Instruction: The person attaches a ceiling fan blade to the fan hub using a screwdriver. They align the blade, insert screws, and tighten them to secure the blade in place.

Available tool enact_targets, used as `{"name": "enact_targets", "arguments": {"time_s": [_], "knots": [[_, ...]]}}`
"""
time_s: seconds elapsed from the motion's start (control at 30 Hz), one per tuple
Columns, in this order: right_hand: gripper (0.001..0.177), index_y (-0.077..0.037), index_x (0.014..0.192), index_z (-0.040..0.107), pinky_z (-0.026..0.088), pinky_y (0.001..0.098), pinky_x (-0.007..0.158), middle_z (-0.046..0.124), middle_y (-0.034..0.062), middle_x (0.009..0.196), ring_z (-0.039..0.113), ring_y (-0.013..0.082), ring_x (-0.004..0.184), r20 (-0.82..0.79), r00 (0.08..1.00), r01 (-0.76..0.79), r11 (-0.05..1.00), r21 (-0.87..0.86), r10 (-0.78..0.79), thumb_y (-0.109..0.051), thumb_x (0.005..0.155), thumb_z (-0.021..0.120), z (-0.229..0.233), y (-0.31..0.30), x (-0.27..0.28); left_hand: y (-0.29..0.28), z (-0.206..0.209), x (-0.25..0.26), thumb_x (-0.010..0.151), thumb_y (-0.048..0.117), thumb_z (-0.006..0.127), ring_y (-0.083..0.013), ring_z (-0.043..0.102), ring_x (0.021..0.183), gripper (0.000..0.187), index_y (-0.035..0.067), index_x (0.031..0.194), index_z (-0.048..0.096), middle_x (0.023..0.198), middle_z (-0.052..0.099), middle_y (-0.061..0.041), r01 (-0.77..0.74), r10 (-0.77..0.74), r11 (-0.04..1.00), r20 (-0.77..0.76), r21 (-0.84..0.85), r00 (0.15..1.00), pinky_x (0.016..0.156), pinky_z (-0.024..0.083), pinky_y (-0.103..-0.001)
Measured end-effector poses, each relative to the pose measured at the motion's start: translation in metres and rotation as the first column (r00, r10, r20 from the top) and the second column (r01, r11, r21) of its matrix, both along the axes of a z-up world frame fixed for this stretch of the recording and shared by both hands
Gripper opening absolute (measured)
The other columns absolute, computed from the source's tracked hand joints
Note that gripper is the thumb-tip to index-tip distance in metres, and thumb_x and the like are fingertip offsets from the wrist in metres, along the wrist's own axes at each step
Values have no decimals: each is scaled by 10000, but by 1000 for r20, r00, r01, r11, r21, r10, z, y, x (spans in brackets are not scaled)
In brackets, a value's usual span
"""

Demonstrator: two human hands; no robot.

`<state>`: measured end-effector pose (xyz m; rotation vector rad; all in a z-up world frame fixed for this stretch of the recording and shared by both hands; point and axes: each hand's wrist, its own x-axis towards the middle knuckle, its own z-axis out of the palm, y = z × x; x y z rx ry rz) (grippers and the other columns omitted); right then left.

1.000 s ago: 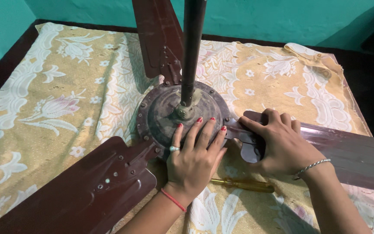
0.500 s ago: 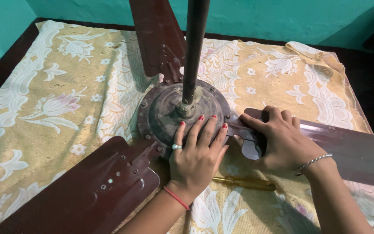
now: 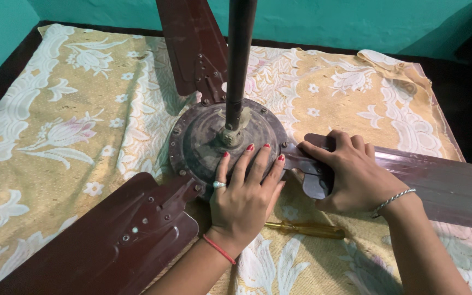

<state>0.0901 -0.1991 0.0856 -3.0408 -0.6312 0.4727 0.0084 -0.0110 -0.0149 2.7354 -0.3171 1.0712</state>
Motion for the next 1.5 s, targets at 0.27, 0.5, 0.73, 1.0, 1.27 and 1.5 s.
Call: {"name": "enact_targets", "arguments": {"time_s": [0.27, 0.5, 0.73, 1.0, 1.27, 1.5], "knots": [[1148, -210, 1572, 423, 321, 561, 1060, 436, 221, 1362, 390, 396, 1229, 120, 983, -163, 968, 190, 142, -669, 614, 858, -22, -20, 12, 2, 1, 0, 927, 389, 715, -261, 521, 1346, 465, 167, 1335, 690, 1450, 583, -46, 32, -32, 998, -3, -49, 999, 1182, 316, -524], [254, 16, 1170, 537, 474, 348, 1061, 621, 160, 1156, 572, 253, 1112, -41, 985, -54, 521, 852, 170, 78, 956, 416, -47, -33, 19, 10, 6, -4, 859, 384, 718, -315, 513, 1349, 543, 104, 1324, 699, 1443, 579, -129, 117, -117, 993, 16, 2, 993, 1170, 322, -549], [288, 1, 1195, 594, 560, 341, 1019, 698, 113, 1147, 685, 191, 1123, -319, 937, 250, 362, 898, 143, 81, 955, 457, -43, -8, 9, -8, -2, -35, 974, 159, 696, -225, 665, 992, 122, 50, 952, 746, 988, 721, -81, 524, -525, 849, 9, 72, 851, 834, 535, -356], [187, 32, 1106, 783, 596, 283, 876, 729, 117, 1019, 675, 181, 1030, 72, 997, -62, 523, 850, 0, 12, 945, 689, -45, 5, 2, -15, -2, -33, 789, 145, 659, -194, 642, 858, 59, 95, 758, 664, 810, 640, -44, 541, -535, 826, -81, 155, 841, 728, 543, -334], [249, -28, 1162, 751, 609, 247, 802, 774, 52, 1011, 715, 103, 901, -117, 974, 178, 333, 926, -196, -34, 914, 727, -38, -15, 12, -3, 23, -36, 902, 133, 653, -169, 602, 842, 146, 48, 1018, 683, 862, 575, -19, 464, -465, 877, -19, 124, 885, 635, 516, -302], [253, -29, 1077, 791, 625, 264, 869, 796, 68, 1085, 765, 124, 928, -28, 999, 35, 483, 875, -23, 4, 830, 751, -41, -6, 5, 17, 30, -20, 1033, 183, 642, -205, 698, 750, 271, -22, 1210, 659, 941, 714, -113, 390, -357, 902, 186, -188, 916, 581, 558, -292]]}}
